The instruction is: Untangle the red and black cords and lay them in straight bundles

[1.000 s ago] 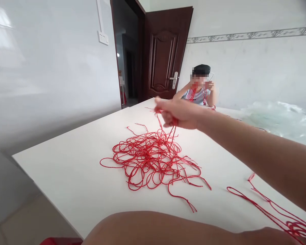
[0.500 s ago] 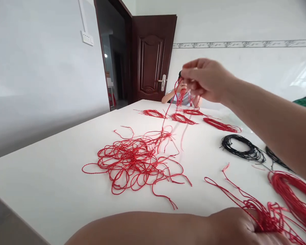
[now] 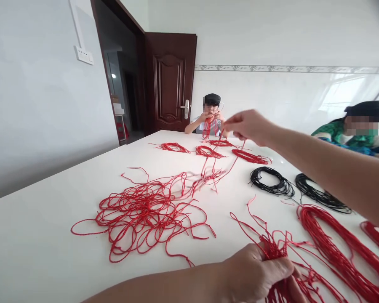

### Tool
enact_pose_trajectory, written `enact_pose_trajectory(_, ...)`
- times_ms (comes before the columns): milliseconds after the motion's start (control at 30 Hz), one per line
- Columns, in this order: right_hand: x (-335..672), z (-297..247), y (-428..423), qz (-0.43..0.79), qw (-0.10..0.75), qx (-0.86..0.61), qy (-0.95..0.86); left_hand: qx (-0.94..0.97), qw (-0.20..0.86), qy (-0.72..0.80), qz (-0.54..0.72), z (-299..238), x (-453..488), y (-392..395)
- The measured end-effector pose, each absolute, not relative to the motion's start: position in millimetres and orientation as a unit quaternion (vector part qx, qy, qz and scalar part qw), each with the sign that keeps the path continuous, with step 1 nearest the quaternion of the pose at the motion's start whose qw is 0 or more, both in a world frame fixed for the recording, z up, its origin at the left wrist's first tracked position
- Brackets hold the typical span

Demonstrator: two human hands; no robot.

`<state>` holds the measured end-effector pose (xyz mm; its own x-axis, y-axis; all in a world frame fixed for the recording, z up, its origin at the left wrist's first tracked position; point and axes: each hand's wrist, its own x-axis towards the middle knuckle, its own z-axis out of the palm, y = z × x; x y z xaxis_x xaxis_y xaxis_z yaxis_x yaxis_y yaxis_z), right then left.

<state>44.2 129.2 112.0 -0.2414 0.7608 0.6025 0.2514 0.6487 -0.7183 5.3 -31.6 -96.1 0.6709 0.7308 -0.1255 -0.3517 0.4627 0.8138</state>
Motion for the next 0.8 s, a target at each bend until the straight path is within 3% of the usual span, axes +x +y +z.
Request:
enact_pose_trajectory(67,48,111,131,0.264,0.531,-0.358,-0.721,0.386,0.828,0.251,0.321,-95,5,-31)
enact_pose_trajectory(200,48,110,129,0.3,0.47,-0.403,-0.726,0.382,0.824,0.277,0.314,-90,3,-31)
enact_pose_trajectory(333,46,119,120,0.279,0.522,-0.365,-0.719,0.395,0.82,0.27,0.314,-87,1,-33)
enact_pose_trajectory(800,76,123,135,0.21,0.446,-0.487,-0.721,0.413,0.811,0.237,0.339,-88,-1,-33)
